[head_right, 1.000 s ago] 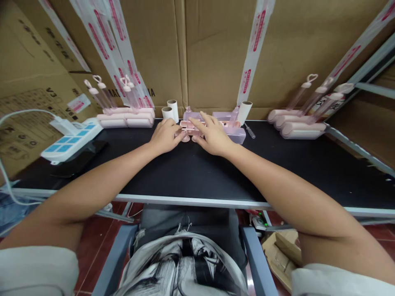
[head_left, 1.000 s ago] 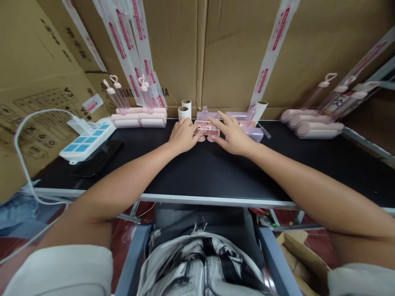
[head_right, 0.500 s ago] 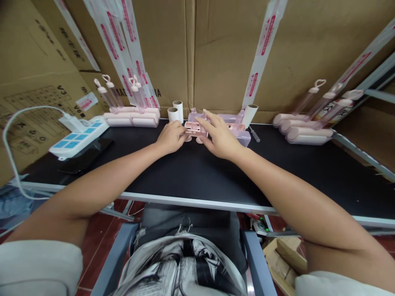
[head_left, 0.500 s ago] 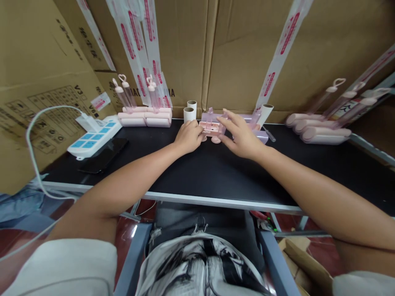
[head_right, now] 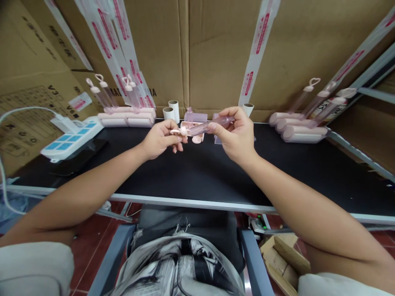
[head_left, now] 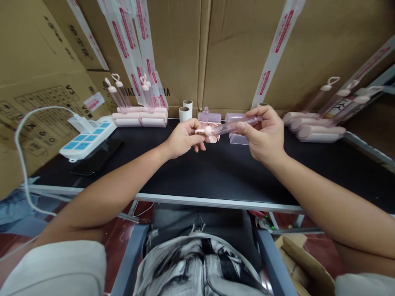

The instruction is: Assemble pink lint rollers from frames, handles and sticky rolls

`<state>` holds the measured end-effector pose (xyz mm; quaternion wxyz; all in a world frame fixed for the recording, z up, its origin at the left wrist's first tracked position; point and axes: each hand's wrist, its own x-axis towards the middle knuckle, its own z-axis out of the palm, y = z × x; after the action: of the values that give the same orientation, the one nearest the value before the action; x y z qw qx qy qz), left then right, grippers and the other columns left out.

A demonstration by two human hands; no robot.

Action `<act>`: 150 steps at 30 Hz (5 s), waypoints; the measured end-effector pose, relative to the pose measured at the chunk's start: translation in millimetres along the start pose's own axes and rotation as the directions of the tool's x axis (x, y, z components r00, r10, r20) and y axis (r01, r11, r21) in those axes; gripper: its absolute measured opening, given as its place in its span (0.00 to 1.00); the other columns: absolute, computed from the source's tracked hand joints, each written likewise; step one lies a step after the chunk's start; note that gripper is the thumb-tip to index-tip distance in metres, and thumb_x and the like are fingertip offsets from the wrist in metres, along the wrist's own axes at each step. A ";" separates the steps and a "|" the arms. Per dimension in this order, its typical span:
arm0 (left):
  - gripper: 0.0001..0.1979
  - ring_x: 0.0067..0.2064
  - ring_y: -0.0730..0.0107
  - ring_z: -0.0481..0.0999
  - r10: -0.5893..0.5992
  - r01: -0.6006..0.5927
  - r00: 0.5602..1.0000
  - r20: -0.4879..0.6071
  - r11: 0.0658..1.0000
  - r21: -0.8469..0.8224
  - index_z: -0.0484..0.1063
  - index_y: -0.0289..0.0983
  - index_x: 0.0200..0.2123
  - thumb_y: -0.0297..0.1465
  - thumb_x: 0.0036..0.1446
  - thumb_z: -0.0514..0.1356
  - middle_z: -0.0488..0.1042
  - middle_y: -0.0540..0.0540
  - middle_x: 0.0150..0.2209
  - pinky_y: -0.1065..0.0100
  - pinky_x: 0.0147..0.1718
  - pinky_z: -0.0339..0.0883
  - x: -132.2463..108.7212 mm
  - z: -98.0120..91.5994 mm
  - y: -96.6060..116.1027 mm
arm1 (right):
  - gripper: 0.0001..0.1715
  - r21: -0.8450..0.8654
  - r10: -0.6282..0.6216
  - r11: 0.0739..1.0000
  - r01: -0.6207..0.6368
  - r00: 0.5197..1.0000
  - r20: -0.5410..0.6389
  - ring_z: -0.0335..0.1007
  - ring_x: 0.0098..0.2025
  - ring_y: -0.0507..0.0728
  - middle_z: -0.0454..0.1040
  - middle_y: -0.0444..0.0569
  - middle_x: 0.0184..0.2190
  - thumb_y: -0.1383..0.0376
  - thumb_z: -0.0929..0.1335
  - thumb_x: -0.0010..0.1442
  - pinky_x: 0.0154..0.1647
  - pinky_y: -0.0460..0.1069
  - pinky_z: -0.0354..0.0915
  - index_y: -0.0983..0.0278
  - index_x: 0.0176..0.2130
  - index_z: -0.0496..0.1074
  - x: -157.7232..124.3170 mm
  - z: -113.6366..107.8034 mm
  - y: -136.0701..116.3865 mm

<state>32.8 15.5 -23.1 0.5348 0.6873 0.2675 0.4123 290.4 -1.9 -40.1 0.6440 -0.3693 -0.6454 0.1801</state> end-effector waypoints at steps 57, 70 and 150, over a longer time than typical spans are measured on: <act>0.20 0.28 0.72 0.70 0.035 -0.306 0.912 0.409 0.722 0.620 0.79 0.36 0.37 0.48 0.68 0.63 0.73 0.52 0.25 0.70 0.33 0.60 -5.8 -23.3 -8.0 | 0.20 -0.311 -0.115 0.798 0.516 0.637 0.762 0.79 0.37 0.62 0.84 0.57 0.42 0.53 0.65 0.78 0.38 0.52 0.69 0.64 0.55 0.76 -19.2 -4.1 -4.5; 0.20 0.29 0.72 0.70 -0.119 -0.258 0.896 0.429 0.647 0.718 0.76 0.37 0.34 0.48 0.67 0.61 0.74 0.51 0.27 0.68 0.32 0.57 -10.9 -17.3 -2.1 | 0.18 -0.321 0.049 0.878 0.354 0.603 0.797 0.75 0.35 0.59 0.81 0.52 0.36 0.54 0.67 0.76 0.38 0.51 0.64 0.64 0.50 0.77 -22.0 6.4 -15.7; 0.14 0.37 0.68 0.74 0.270 -0.063 0.891 -0.365 0.870 0.489 0.67 0.41 0.38 0.42 0.63 0.67 0.72 0.50 0.34 0.67 0.39 0.72 20.5 -44.6 1.0 | 0.39 -0.632 0.324 0.695 0.342 0.636 0.700 0.72 0.60 0.79 0.77 0.68 0.62 0.39 0.70 0.71 0.60 0.73 0.69 0.58 0.69 0.78 -22.4 17.8 1.1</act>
<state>5.3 54.7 -12.5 0.2453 0.7102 0.4058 0.5203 271.2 -12.7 -58.3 0.1071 -0.4722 -0.8736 0.0489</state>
